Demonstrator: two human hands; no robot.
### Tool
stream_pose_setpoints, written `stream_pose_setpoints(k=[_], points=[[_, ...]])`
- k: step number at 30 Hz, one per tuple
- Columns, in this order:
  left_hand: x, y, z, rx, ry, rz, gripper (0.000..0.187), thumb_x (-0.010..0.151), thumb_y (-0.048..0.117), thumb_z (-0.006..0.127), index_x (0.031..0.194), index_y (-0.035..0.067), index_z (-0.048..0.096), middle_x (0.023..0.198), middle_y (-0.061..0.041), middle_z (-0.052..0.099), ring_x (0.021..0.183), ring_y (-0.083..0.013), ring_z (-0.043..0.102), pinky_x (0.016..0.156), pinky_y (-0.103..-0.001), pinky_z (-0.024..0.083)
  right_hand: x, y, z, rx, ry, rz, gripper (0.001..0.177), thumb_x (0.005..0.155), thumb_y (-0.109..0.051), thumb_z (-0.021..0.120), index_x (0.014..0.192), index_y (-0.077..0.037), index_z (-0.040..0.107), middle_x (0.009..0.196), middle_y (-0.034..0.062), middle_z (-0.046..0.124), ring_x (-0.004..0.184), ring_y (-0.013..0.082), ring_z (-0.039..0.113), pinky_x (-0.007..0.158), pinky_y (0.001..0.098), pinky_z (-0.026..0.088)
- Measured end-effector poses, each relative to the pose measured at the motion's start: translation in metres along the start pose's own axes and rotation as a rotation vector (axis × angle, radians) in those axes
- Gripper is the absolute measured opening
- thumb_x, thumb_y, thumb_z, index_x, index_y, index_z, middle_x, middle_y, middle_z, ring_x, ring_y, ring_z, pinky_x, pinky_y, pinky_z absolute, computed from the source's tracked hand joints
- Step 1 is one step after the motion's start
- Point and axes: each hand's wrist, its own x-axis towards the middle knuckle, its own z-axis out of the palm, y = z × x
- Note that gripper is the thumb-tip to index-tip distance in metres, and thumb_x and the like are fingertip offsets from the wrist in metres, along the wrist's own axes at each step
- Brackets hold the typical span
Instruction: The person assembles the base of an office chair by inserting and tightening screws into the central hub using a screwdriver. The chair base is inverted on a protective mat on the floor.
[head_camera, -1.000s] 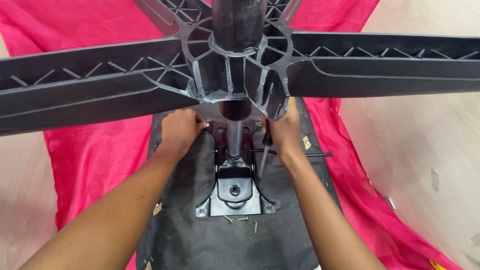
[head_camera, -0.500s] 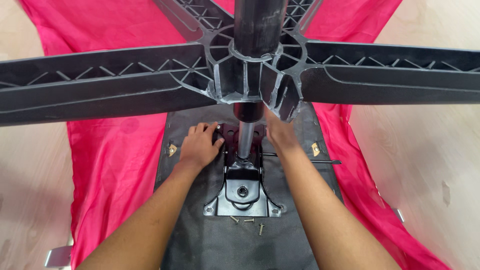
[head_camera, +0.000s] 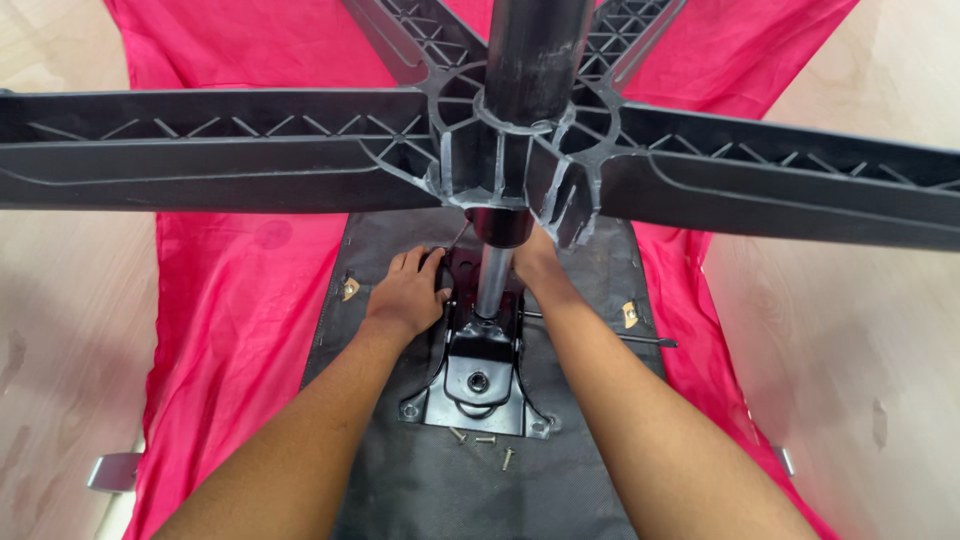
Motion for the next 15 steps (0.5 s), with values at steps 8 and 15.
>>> stream_pose_setpoints(k=[8,15], points=[[0.004,-0.013,-0.004,-0.017,0.040,0.072,0.075,0.089,0.039,0.072,0.151,0.011,0.041,0.157,-0.006,0.038,0.145,-0.0290,0.034,0.110,-0.044,0.044,0.036,0.029,0.000,-0.275,0.052,-0.221,0.025,0.099,-0.010,0.059,0.122,-0.006,0.066,0.116,0.0097,0.071,0.104,0.0181,0.066,0.086,0.0352,0.055],[0.004,-0.016,-0.011,0.008,0.003,0.071,0.077,0.088,0.041,0.073,0.151,0.012,0.041,0.155,-0.006,0.039,0.145,-0.0279,0.035,0.110,-0.044,0.044,0.057,0.048,-0.007,-0.327,-0.009,-0.157,0.022,0.101,-0.007,0.054,0.119,-0.005,0.066,0.113,0.0093,0.070,0.100,0.0196,0.066,0.084,0.0338,0.055]])
